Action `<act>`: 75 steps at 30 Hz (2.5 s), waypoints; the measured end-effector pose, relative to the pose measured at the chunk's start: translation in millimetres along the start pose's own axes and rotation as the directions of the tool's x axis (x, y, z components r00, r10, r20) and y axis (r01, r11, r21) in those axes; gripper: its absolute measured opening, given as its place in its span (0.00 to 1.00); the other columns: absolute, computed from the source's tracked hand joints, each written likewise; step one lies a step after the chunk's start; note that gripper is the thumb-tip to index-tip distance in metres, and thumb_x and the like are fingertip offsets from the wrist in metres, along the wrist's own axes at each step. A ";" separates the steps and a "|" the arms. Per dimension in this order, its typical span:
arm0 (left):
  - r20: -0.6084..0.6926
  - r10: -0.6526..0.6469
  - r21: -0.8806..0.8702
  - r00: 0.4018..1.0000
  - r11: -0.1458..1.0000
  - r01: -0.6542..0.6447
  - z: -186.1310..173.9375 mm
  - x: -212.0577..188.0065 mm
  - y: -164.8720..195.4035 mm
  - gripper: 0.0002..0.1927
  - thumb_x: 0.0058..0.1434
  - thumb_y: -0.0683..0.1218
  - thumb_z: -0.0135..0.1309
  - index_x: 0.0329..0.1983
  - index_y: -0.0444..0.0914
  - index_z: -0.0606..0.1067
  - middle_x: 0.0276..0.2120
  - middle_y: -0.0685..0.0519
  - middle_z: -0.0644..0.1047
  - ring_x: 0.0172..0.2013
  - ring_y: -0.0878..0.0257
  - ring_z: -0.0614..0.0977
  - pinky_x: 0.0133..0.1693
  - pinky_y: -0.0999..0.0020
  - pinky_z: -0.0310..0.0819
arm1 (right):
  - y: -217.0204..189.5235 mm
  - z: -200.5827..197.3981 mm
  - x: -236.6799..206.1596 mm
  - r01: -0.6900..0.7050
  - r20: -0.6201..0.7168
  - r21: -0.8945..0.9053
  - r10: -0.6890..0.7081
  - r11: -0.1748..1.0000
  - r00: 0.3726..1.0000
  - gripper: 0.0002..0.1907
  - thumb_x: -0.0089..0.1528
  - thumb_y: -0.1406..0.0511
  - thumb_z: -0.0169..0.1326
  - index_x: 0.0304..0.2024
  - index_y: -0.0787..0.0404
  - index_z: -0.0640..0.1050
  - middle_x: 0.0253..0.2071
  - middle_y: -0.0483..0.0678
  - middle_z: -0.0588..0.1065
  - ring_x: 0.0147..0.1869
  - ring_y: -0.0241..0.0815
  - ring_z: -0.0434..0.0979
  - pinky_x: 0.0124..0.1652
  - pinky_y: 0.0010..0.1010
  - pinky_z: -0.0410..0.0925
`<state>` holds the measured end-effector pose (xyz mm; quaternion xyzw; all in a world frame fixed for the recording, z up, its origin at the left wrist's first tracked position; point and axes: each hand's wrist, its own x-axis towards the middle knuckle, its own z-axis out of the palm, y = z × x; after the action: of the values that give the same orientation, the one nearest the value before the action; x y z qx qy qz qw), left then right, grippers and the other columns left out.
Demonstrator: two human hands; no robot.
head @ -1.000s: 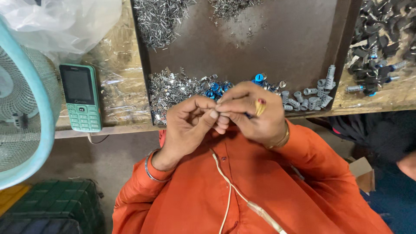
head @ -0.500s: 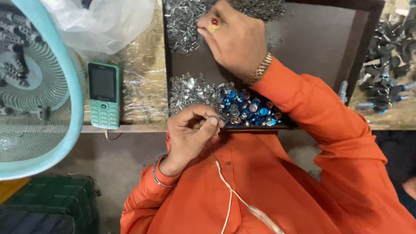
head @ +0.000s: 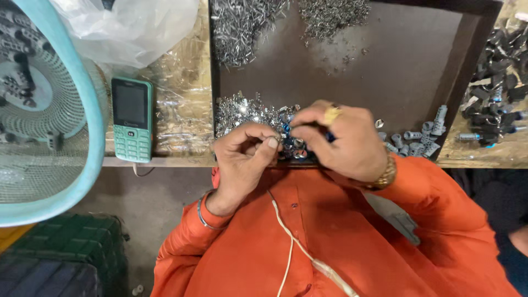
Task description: The person repeatedly picks small metal pins and blue plastic caps from a tray, inserts the pins into the caps, and places the assembled units on the table. The process is continuous and repetitive throughout the clip.
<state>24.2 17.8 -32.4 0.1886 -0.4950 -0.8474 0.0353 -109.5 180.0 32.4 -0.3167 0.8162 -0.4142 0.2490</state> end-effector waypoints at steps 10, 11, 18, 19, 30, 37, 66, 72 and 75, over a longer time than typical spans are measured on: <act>0.084 -0.025 -0.068 0.996 0.997 0.031 13.5 2.7 -14.4 0.03 0.70 0.37 0.57 0.43 0.31 0.77 0.35 0.51 0.80 0.31 0.70 0.79 0.33 0.76 0.77 | 2.7 37.9 -32.0 0.280 -0.501 0.164 -0.165 0.946 0.849 0.07 0.63 0.75 0.63 0.42 0.66 0.78 0.44 0.57 0.77 0.41 0.41 0.79 0.41 0.26 0.74; 0.092 -0.022 -0.080 0.995 0.996 0.030 14.4 2.8 -14.7 0.03 0.70 0.37 0.58 0.43 0.31 0.77 0.36 0.51 0.80 0.31 0.70 0.79 0.33 0.76 0.76 | 5.2 41.2 -33.3 0.277 -0.501 0.180 -0.154 0.944 0.851 0.07 0.63 0.75 0.62 0.42 0.67 0.78 0.44 0.56 0.78 0.42 0.42 0.79 0.42 0.27 0.74; 0.124 -0.016 -0.116 0.992 0.993 0.031 16.8 5.1 -17.0 0.03 0.69 0.36 0.58 0.42 0.29 0.77 0.36 0.49 0.80 0.31 0.69 0.79 0.33 0.75 0.77 | 22.6 41.9 -48.9 0.264 -0.485 0.207 -0.136 0.942 0.864 0.07 0.62 0.74 0.62 0.41 0.68 0.78 0.43 0.55 0.80 0.44 0.42 0.82 0.43 0.27 0.75; 0.124 -0.011 -0.099 0.992 0.995 0.024 17.1 4.8 -16.9 0.02 0.69 0.36 0.58 0.42 0.29 0.77 0.36 0.49 0.80 0.31 0.69 0.79 0.33 0.75 0.77 | 21.3 42.1 -49.1 0.262 -0.483 0.212 -0.132 0.942 0.866 0.07 0.62 0.74 0.62 0.41 0.68 0.78 0.43 0.55 0.80 0.44 0.42 0.82 0.43 0.27 0.75; 0.171 0.005 -0.078 0.985 0.997 0.009 19.0 6.0 -11.6 0.03 0.68 0.33 0.57 0.38 0.30 0.75 0.35 0.49 0.78 0.30 0.70 0.79 0.32 0.76 0.77 | 31.2 35.2 -55.3 0.330 -0.416 0.189 -0.228 0.925 0.880 0.06 0.63 0.76 0.61 0.43 0.69 0.80 0.43 0.56 0.79 0.44 0.45 0.83 0.44 0.30 0.77; 0.261 -0.152 0.132 0.953 0.984 0.121 17.1 5.5 -4.7 0.02 0.65 0.34 0.58 0.37 0.30 0.77 0.30 0.51 0.79 0.26 0.72 0.79 0.29 0.79 0.74 | 23.3 26.0 -62.9 0.322 -0.373 0.172 -0.240 0.931 0.896 0.06 0.65 0.71 0.65 0.43 0.63 0.81 0.46 0.53 0.78 0.46 0.43 0.82 0.43 0.29 0.76; 0.406 -0.049 0.086 0.913 0.996 0.016 34.0 9.1 0.4 0.02 0.65 0.35 0.59 0.38 0.32 0.76 0.34 0.54 0.78 0.34 0.71 0.77 0.39 0.75 0.72 | 34.7 -3.4 -90.6 0.089 -0.228 0.222 -0.037 0.971 0.973 0.12 0.62 0.74 0.62 0.47 0.64 0.77 0.47 0.50 0.76 0.49 0.42 0.79 0.49 0.32 0.74; 0.414 -0.004 0.180 0.910 0.981 -0.077 34.8 13.9 3.9 0.03 0.65 0.37 0.60 0.36 0.34 0.76 0.31 0.56 0.78 0.30 0.73 0.76 0.34 0.77 0.71 | 37.1 -0.4 -91.0 0.089 -0.267 0.771 0.194 0.630 0.944 0.09 0.68 0.76 0.55 0.50 0.66 0.73 0.55 0.52 0.74 0.51 0.36 0.79 0.53 0.28 0.75; 0.432 -0.047 0.259 0.901 0.963 -0.074 35.8 17.2 9.5 0.03 0.63 0.38 0.59 0.35 0.35 0.76 0.30 0.56 0.79 0.30 0.72 0.77 0.34 0.76 0.71 | 45.2 11.5 -91.4 0.057 -0.133 0.866 0.119 0.498 0.984 0.10 0.67 0.77 0.57 0.49 0.66 0.73 0.56 0.53 0.73 0.57 0.37 0.76 0.59 0.29 0.71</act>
<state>-5.6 38.3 -13.5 -0.0053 -0.6023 -0.7925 -0.0957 -54.1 260.7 1.7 -0.0967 0.5228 -0.7886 0.3089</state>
